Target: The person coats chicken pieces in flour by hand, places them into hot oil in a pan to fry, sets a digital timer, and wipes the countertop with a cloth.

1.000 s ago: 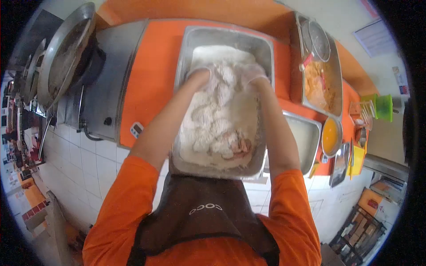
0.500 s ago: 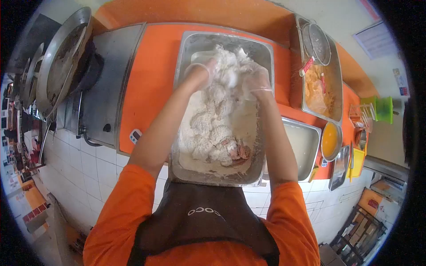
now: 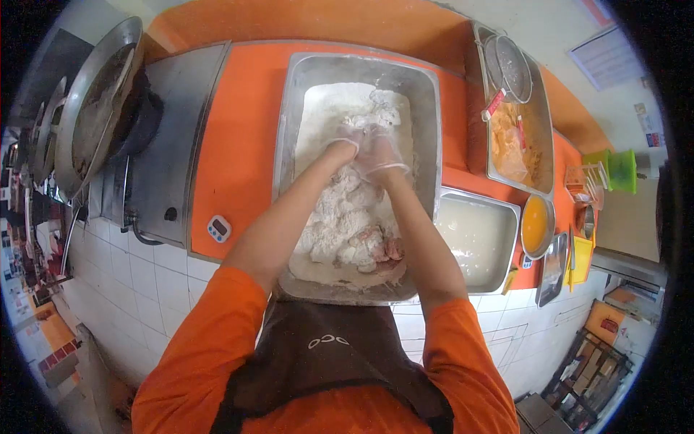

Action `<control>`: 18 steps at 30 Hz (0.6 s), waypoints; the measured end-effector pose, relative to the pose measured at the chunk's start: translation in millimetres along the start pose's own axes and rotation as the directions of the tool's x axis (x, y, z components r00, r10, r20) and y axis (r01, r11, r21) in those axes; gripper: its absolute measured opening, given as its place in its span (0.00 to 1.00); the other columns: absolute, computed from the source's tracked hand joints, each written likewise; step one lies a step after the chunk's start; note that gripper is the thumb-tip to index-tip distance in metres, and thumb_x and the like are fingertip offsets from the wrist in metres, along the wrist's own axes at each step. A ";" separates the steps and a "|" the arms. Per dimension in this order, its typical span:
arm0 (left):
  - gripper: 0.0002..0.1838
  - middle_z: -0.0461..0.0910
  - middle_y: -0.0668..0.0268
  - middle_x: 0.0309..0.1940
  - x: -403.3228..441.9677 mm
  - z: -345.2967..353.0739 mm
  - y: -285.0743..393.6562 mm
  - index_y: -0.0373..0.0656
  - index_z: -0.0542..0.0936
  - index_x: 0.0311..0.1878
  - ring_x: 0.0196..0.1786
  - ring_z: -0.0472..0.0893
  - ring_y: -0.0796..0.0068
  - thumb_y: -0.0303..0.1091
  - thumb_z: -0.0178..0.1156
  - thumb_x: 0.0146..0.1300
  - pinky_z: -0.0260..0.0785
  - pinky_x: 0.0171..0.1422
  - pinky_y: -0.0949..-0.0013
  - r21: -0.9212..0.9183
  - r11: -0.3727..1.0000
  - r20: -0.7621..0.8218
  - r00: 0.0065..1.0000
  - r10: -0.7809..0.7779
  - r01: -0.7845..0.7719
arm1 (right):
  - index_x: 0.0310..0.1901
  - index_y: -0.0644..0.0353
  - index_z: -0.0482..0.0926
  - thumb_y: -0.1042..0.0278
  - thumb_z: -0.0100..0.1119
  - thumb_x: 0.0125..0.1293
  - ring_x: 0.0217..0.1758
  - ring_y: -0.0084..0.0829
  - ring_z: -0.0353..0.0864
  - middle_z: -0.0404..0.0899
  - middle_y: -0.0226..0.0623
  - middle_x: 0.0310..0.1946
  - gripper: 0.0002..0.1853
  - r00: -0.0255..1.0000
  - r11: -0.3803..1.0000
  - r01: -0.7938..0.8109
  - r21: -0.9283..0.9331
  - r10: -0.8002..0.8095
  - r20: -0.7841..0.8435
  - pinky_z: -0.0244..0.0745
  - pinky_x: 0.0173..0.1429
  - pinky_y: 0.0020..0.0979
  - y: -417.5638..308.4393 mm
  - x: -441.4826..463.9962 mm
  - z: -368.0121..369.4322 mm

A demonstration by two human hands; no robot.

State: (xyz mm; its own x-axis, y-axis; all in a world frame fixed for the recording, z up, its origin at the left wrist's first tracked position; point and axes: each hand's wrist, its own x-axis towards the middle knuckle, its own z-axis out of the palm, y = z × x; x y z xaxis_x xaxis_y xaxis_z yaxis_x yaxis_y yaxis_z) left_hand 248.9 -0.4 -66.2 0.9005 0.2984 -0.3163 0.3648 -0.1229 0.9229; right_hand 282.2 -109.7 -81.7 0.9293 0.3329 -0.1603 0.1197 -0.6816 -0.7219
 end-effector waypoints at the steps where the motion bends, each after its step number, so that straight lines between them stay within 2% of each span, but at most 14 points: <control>1: 0.30 0.76 0.41 0.55 -3.5 -3.5 4.6 0.32 0.78 0.54 0.59 0.77 0.53 0.53 0.48 0.69 0.66 0.62 0.56 0.005 1.000 -0.008 1.000 0.013 -0.013 | 0.59 0.63 0.73 0.61 0.65 0.60 0.57 0.47 0.80 0.81 0.55 0.50 0.27 0.998 0.998 0.055 0.030 -0.055 -0.014 0.72 0.61 0.38 -10.3 -6.6 -12.3; 3: 0.30 0.78 0.39 0.52 -8.4 -14.2 20.5 0.31 0.79 0.52 0.56 0.79 0.52 0.53 0.48 0.68 0.68 0.60 0.55 0.076 0.996 0.017 0.999 0.034 -0.035 | 0.57 0.63 0.75 0.65 0.63 0.61 0.53 0.44 0.82 0.81 0.54 0.47 0.23 0.986 0.982 0.165 0.089 -0.161 -0.049 0.73 0.57 0.36 -34.0 -17.1 -45.4; 6: 0.28 0.79 0.41 0.49 2.6 -56.5 60.8 0.33 0.78 0.55 0.52 0.80 0.51 0.49 0.49 0.66 0.70 0.56 0.54 0.401 0.910 0.181 0.983 0.033 -0.104 | 0.55 0.62 0.77 0.70 0.60 0.61 0.48 0.42 0.83 0.82 0.50 0.46 0.19 0.952 0.950 0.304 0.071 -0.306 0.025 0.75 0.53 0.36 -21.6 -1.7 -74.7; 9: 0.29 0.83 0.49 0.47 -11.0 -88.6 73.6 0.36 0.81 0.49 0.52 0.80 0.51 0.56 0.46 0.68 0.65 0.59 0.51 0.513 0.849 0.204 0.979 0.019 -0.123 | 0.54 0.60 0.79 0.75 0.59 0.59 0.48 0.39 0.81 0.83 0.47 0.45 0.19 0.954 0.969 0.183 0.168 -0.216 0.206 0.76 0.52 0.38 -27.4 -14.1 -110.9; 10: 0.30 0.82 0.49 0.49 -16.8 -91.7 72.1 0.37 0.81 0.50 0.53 0.80 0.52 0.56 0.46 0.68 0.65 0.61 0.53 0.560 0.817 0.210 0.977 0.021 -0.138 | 0.55 0.58 0.79 0.75 0.60 0.59 0.50 0.40 0.80 0.82 0.45 0.45 0.20 0.947 0.959 0.282 -0.016 -0.276 0.163 0.76 0.53 0.39 -5.3 -13.3 -105.2; 12: 0.30 0.80 0.48 0.54 -44.8 -84.2 51.0 0.39 0.80 0.53 0.58 0.78 0.53 0.57 0.46 0.68 0.64 0.64 0.55 0.647 0.752 0.162 0.987 0.024 -0.124 | 0.56 0.56 0.78 0.74 0.60 0.58 0.54 0.40 0.78 0.81 0.42 0.46 0.22 0.908 0.824 0.414 -0.387 -0.402 0.115 0.75 0.57 0.40 48.8 -13.7 -78.1; 13: 0.30 0.79 0.48 0.56 -60.5 -76.2 36.1 0.39 0.80 0.55 0.61 0.76 0.54 0.58 0.47 0.68 0.63 0.67 0.55 0.684 0.723 0.105 0.994 0.027 -0.092 | 0.59 0.55 0.76 0.71 0.61 0.59 0.58 0.43 0.75 0.80 0.41 0.48 0.24 0.850 0.606 0.522 -0.600 -0.423 0.313 0.72 0.61 0.41 19.5 -40.3 -89.5; 14: 0.29 0.78 0.48 0.58 -70.8 -66.2 24.4 0.40 0.79 0.57 0.63 0.75 0.54 0.55 0.47 0.69 0.63 0.68 0.55 0.744 0.658 0.135 0.991 0.024 -0.117 | 0.62 0.54 0.74 0.69 0.61 0.59 0.61 0.45 0.72 0.79 0.40 0.49 0.26 0.782 0.321 0.614 -0.721 -0.370 0.502 0.70 0.65 0.42 -17.1 -70.6 -94.4; 15: 0.28 0.77 0.48 0.59 -81.2 -56.2 12.8 0.40 0.78 0.59 0.65 0.74 0.54 0.53 0.47 0.69 0.63 0.69 0.54 0.797 0.587 0.164 0.986 0.021 -0.145 | 0.64 0.53 0.71 0.65 0.61 0.60 0.62 0.47 0.72 0.78 0.40 0.50 0.28 0.818 0.523 0.548 -0.653 -0.173 0.548 0.70 0.65 0.42 -21.3 -77.3 -78.9; 16: 0.25 0.77 0.47 0.60 -85.6 -52.2 11.7 0.40 0.76 0.61 0.65 0.74 0.52 0.47 0.47 0.70 0.65 0.68 0.52 0.840 0.463 0.331 0.944 -0.022 -0.283 | 0.64 0.54 0.70 0.61 0.61 0.61 0.61 0.48 0.73 0.78 0.43 0.51 0.29 0.874 0.619 0.438 -0.652 -0.125 0.469 0.70 0.64 0.42 -5.9 -79.2 -49.9; 17: 0.24 0.77 0.48 0.60 -82.1 -44.3 -1.2 0.40 0.75 0.62 0.66 0.73 0.51 0.44 0.46 0.71 0.65 0.69 0.51 0.811 0.503 0.378 0.924 -0.058 -0.300 | 0.65 0.56 0.69 0.57 0.60 0.62 0.60 0.49 0.74 0.78 0.45 0.52 0.30 0.920 0.705 0.322 -0.631 -0.076 0.385 0.71 0.64 0.42 8.6 -81.1 -21.4; 18: 0.23 0.77 0.48 0.60 -78.6 -36.5 -14.0 0.40 0.75 0.63 0.67 0.72 0.51 0.42 0.46 0.72 0.64 0.70 0.50 0.780 0.543 0.424 0.901 -0.093 -0.310 | 0.64 0.60 0.71 0.52 0.60 0.63 0.58 0.50 0.77 0.80 0.49 0.52 0.31 0.978 0.730 0.210 -0.651 -0.160 0.136 0.72 0.62 0.42 48.4 -81.8 27.9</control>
State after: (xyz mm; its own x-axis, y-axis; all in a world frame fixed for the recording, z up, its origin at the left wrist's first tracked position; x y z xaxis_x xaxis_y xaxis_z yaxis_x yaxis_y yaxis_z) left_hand 164.4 12.4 -46.3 0.8775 -0.1207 -0.4642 0.1032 -0.8976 0.4285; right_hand 202.3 -151.8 -122.3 0.8416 0.5235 -0.1326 0.5102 -0.8513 -0.1224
